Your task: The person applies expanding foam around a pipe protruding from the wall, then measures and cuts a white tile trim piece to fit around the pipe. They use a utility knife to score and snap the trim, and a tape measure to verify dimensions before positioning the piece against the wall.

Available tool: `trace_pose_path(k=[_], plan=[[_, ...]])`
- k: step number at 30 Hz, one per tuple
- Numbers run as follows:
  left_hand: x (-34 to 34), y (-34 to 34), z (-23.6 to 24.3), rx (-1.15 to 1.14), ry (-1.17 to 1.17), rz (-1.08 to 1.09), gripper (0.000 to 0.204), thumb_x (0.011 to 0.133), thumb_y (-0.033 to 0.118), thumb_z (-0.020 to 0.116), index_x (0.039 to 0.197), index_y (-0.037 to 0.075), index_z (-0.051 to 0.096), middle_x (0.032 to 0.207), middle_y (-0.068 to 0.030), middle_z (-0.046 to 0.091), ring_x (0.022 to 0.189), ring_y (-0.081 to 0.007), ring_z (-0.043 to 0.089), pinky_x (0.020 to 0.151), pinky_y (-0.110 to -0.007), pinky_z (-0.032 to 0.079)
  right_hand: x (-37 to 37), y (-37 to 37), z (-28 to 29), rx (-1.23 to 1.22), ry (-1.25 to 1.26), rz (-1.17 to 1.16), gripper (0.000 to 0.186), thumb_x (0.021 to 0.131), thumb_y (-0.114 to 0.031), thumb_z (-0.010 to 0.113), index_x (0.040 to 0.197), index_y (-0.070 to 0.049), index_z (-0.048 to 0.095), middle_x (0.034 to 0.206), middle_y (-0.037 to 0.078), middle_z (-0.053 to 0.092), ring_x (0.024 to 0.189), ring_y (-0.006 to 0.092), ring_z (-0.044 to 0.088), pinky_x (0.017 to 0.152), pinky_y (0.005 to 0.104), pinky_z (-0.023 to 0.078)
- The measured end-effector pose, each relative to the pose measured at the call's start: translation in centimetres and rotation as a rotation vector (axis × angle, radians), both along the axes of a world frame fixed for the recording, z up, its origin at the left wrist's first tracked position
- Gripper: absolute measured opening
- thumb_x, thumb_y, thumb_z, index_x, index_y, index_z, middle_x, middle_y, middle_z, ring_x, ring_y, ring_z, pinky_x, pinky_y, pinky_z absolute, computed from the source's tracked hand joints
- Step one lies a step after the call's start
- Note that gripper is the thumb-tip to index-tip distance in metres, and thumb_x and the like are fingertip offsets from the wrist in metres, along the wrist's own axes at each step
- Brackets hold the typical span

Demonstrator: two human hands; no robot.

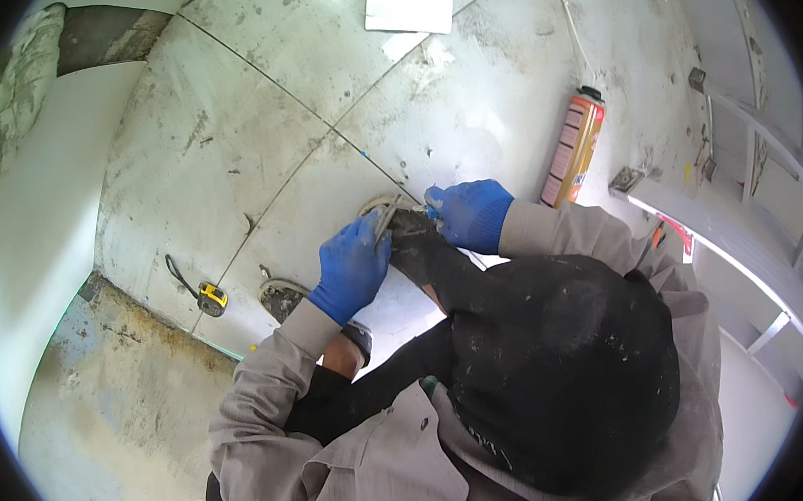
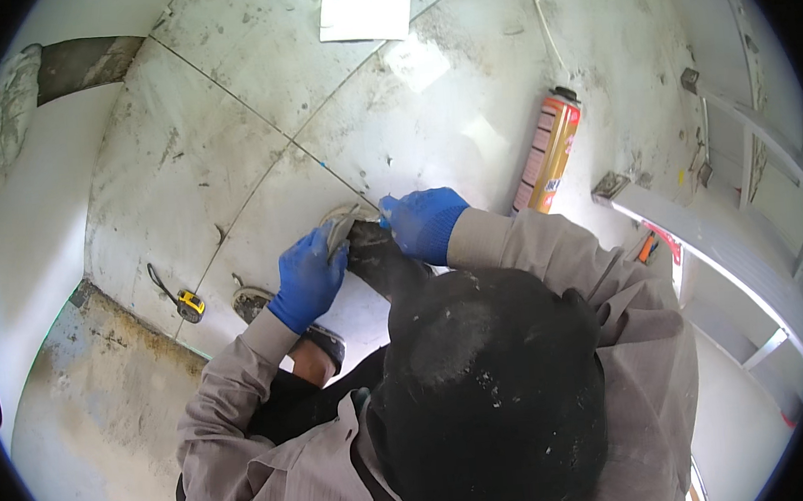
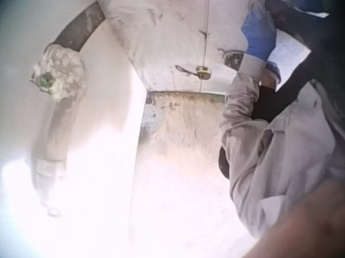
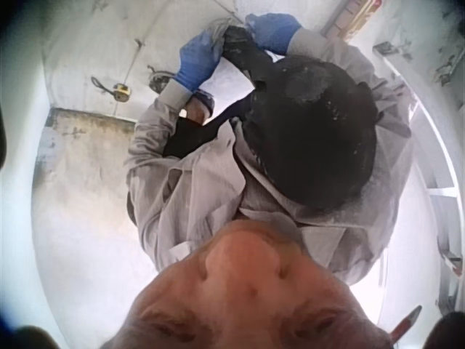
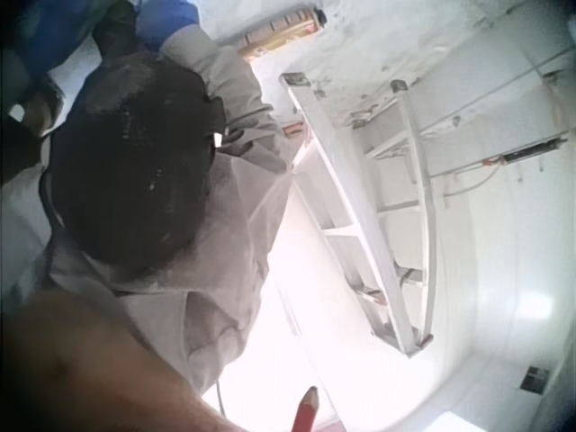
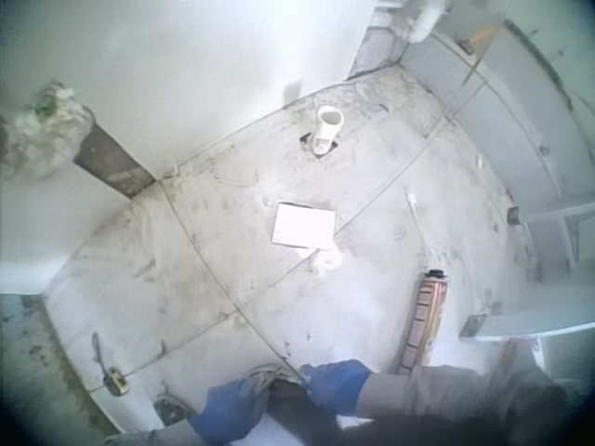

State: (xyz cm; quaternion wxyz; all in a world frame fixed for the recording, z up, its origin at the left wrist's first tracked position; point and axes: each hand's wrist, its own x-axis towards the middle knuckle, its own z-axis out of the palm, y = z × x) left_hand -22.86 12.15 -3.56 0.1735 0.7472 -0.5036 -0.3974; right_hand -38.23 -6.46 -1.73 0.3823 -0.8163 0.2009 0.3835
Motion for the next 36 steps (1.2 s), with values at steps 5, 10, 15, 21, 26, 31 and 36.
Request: trace_pose_path(k=[5,10,15,21,26,31,36], plan=[[-0.6,1.2,-0.9,-0.158,-0.003,-0.004,0.041,0.089,0.021,0.069,0.125,0.003,0.06,0.1,-0.0202,0.069,0.087,-0.0379,0.068,0.073,-0.045,0.055,0.2,-0.4,-3.2,-0.083,-0.184,0.014,0.024,0.092,-0.02,0.053,0.111,-0.007,0.06,0.094,0.02,0.071,0.084,0.0382,0.07,0.074,0.0494,0.055],[1.4,0.3,0.3,0.018,0.124,0.071,0.044,0.093,0.028,0.067,0.127,0.003,0.059,0.102,-0.0209,0.07,0.091,-0.0364,0.069,0.079,-0.043,0.055,-1.2,-2.1,-0.6,-0.271,-0.443,-0.27,0.024,0.085,-0.019,0.063,0.106,-0.008,0.06,0.091,0.013,0.068,0.078,0.0334,0.068,0.067,0.0457,0.054],[8.7,-3.8,5.0,-0.018,0.439,0.452,0.045,0.096,0.032,0.065,0.123,-0.003,0.061,0.096,-0.0205,0.073,0.083,-0.0315,0.072,0.076,-0.04,0.056,-6.4,-4.2,-1.3,-0.265,-0.324,-0.336,0.045,0.085,-0.027,0.071,0.121,-0.003,0.062,0.108,0.019,0.067,0.096,0.0367,0.067,0.082,0.0443,0.055],[20.5,-5.5,7.5,-0.304,0.484,0.774,0.03,0.092,0.012,0.069,0.12,0.0,0.065,0.105,-0.0074,0.072,0.092,-0.0139,0.067,0.081,-0.03,0.054,-13.5,-11.0,-1.0,-0.637,-0.397,-0.75,0.058,0.086,-0.027,0.074,0.134,0.0,0.057,0.133,0.022,0.06,0.123,0.0376,0.058,0.105,0.042,0.046],[26.4,-8.7,6.3,-0.682,0.548,0.984,0.027,0.087,0.005,0.074,0.111,-0.006,0.067,0.099,-0.0097,0.072,0.088,-0.0142,0.067,0.081,-0.029,0.054,-19.9,-16.9,-4.8,-0.987,-0.289,-0.52,0.084,0.078,-0.02,0.077,0.152,-0.005,0.039,0.159,0.024,0.029,0.138,0.0407,0.042,0.111,0.0441,0.042],[30.4,-12.0,3.1,-0.644,0.325,0.97,0.031,0.085,0.005,0.076,0.112,-0.006,0.066,0.106,-0.0094,0.071,0.089,-0.0161,0.066,0.083,-0.028,0.052,-18.1,-19.6,-9.2,-0.846,-0.264,-0.658,0.085,0.074,-0.016,0.075,0.151,-0.01,0.042,0.161,0.022,0.026,0.136,0.041,0.045,0.106,0.0437,0.047],[32.4,-12.2,2.5,-0.541,0.1,0.98,0.031,0.083,0.008,0.078,0.109,-0.005,0.068,0.101,-0.0095,0.073,0.088,-0.0157,0.065,0.082,-0.029,0.05,-15.0,-17.8,-5.9,-0.678,0.036,-0.744,0.086,0.07,-0.017,0.08,0.149,-0.008,0.045,0.16,0.023,0.027,0.136,0.0411,0.045,0.107,0.0419,0.047]])
